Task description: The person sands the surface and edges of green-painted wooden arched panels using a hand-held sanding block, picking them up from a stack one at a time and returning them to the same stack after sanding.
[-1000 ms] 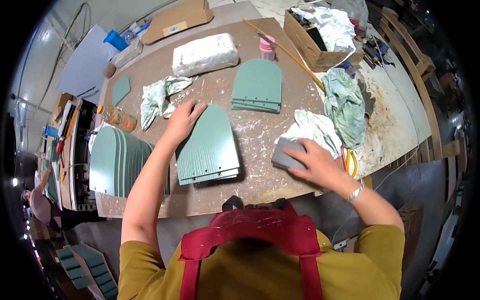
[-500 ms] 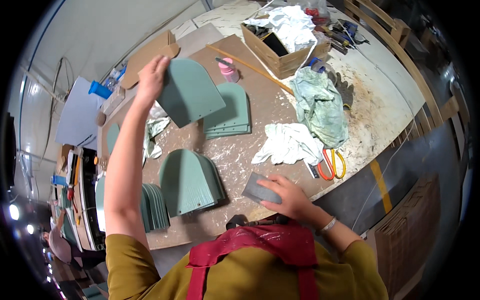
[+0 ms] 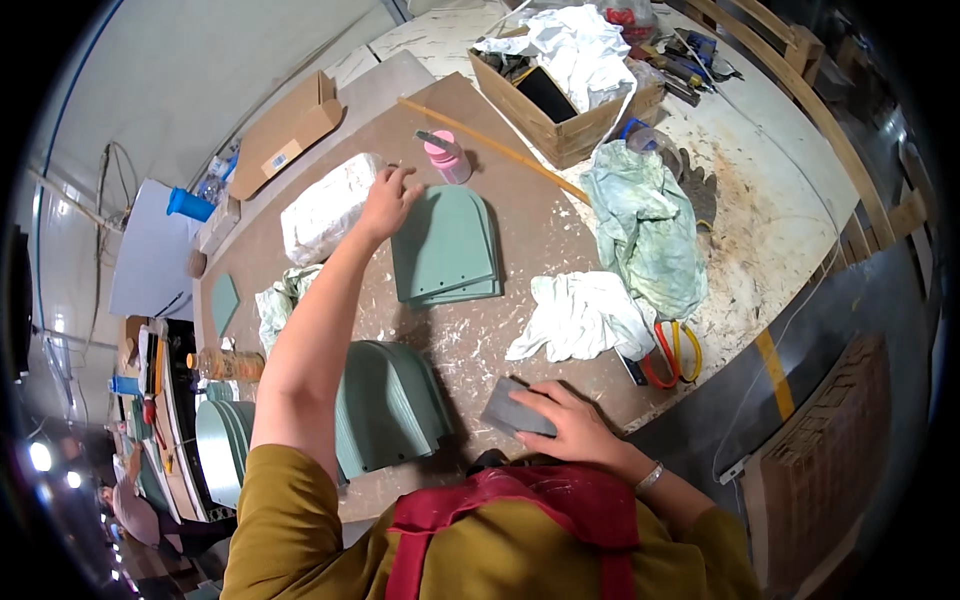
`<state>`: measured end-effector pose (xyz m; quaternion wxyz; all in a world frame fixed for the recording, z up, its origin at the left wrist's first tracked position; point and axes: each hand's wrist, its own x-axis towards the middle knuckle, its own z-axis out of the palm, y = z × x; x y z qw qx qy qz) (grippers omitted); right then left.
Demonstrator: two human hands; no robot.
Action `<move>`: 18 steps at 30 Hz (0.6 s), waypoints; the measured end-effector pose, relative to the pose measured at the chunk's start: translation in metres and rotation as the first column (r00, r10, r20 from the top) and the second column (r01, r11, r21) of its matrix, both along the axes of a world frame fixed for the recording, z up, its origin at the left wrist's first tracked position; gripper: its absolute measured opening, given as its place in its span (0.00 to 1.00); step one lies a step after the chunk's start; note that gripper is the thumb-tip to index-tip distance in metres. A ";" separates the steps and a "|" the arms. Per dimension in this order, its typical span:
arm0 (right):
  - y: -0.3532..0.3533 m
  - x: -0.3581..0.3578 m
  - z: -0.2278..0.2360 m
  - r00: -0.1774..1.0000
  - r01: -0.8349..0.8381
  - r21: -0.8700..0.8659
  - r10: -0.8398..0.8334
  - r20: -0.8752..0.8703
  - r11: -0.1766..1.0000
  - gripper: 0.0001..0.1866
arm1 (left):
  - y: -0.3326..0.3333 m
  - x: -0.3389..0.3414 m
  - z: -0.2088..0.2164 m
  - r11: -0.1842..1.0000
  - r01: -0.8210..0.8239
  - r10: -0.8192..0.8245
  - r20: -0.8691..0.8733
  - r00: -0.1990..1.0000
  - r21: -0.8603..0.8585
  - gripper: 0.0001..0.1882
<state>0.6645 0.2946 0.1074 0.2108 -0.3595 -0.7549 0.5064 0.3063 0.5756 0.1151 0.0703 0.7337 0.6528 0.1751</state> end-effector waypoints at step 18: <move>0.044 -0.110 0.027 0.965 -0.207 0.608 0.263 -0.004 0.766 0.34 | -0.268 -0.008 0.051 0.966 -0.222 0.225 0.006 0.974 -0.129 0.19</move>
